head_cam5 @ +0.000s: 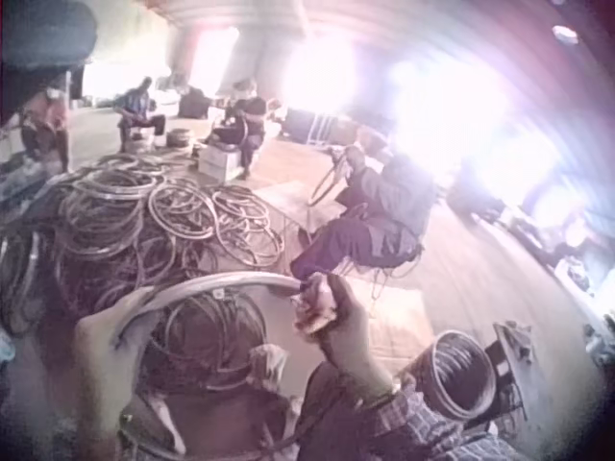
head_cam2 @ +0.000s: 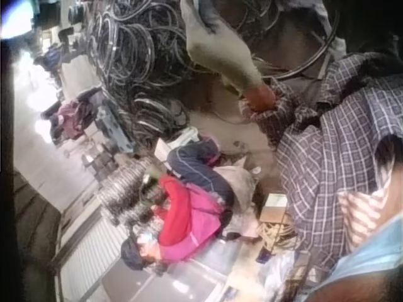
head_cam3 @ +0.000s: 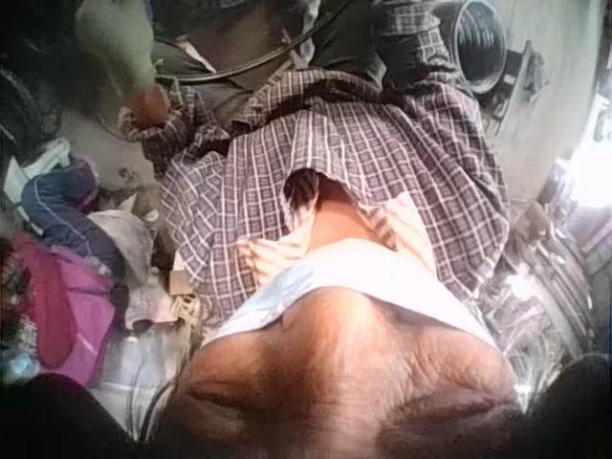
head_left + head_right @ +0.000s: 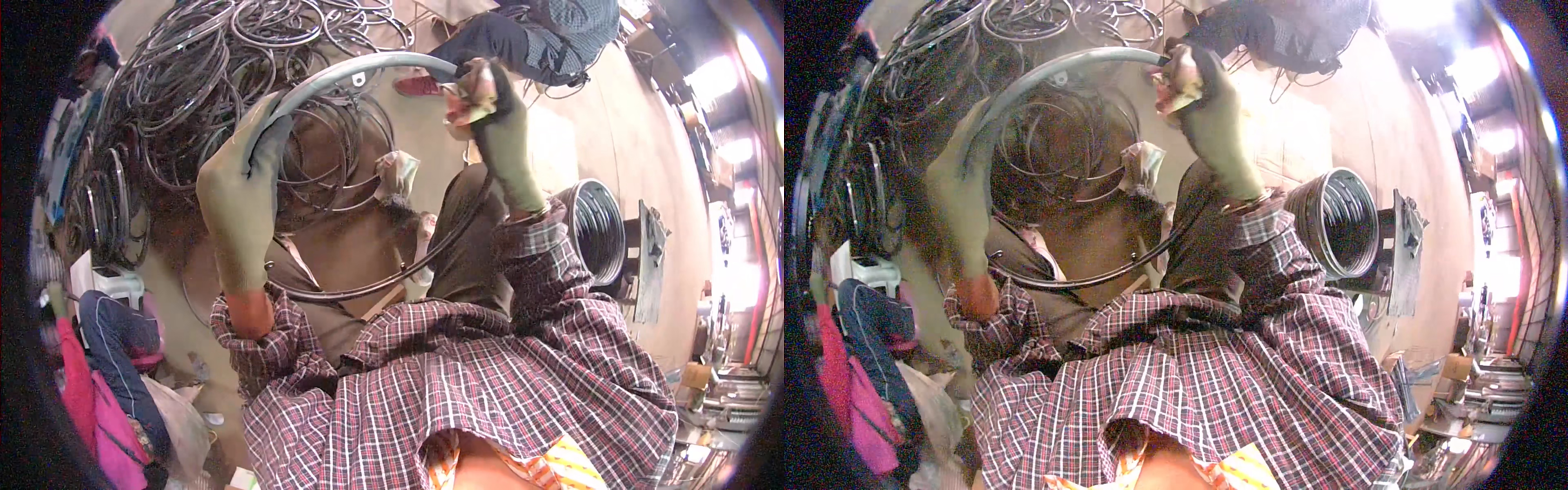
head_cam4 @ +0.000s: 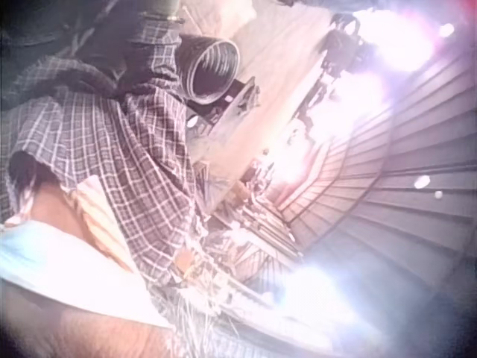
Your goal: The worker is cleaning and wiping circular metal rings using a cloth dipped in a solvent bucket.
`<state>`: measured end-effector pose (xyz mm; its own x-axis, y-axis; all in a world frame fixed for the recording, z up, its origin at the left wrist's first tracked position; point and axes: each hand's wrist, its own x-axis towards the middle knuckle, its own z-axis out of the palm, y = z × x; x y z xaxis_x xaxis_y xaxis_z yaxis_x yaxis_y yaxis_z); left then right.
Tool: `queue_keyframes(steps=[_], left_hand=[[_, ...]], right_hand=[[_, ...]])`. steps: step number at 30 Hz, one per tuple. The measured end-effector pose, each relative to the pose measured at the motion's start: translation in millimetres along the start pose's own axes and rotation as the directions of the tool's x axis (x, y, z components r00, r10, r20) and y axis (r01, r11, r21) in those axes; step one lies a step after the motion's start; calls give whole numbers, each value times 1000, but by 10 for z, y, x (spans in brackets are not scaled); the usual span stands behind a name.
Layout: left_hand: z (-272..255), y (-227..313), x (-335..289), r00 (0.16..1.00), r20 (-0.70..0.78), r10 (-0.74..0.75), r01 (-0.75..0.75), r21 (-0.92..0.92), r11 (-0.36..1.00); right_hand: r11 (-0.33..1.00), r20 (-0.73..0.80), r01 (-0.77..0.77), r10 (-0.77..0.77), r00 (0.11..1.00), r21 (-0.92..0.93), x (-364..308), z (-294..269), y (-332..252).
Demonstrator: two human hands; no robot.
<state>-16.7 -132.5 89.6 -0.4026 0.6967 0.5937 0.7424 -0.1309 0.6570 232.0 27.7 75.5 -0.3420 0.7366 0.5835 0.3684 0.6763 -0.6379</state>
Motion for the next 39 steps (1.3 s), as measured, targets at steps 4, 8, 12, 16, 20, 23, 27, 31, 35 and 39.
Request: queue_keyframes(steps=[4, 8, 12, 16, 20, 23, 27, 31, 35, 39], left_hand=[[12, -40, 18, 999, 19, -34, 33, 12, 999], [102, 15, 85, 989, 47, -140, 133, 129, 983], [104, -78, 28, 999, 18, -51, 50, 53, 997], [53, 18, 57, 996, 45, -77, 76, 14, 997], [48, -94, 41, 994, 86, -70, 65, 66, 996], [84, -27, 72, 990, 131, -53, 41, 92, 995], [8, -14, -14, 998, 62, -24, 14, 151, 988], [80, 53, 34, 999, 55, 2, -9, 135, 991], [27, 44, -9, 999, 40, -22, 21, 45, 999], [71, 42, 19, 999, 22, 24, -23, -32, 999]], right_hand=[[869, -270, 12, 140, 953, 494, 170, -412, -154], [891, -332, 149, 3, 943, 429, 144, -408, -394], [773, 195, 436, -391, 899, -461, 197, 14, -417], [990, 11, -136, 136, 991, 31, -180, -16, 410], [555, -90, -261, 525, 846, 790, -922, 64, 748], [648, 12, -334, 448, 894, 685, -751, -132, 942], [955, -20, 93, -103, 995, -281, 23, 64, -90], [737, 178, 520, -495, 850, -432, 493, 287, -539], [761, 145, 514, -500, 854, -396, 356, 279, -449], [973, -81, -162, 177, 981, 165, -189, 13, 371]])
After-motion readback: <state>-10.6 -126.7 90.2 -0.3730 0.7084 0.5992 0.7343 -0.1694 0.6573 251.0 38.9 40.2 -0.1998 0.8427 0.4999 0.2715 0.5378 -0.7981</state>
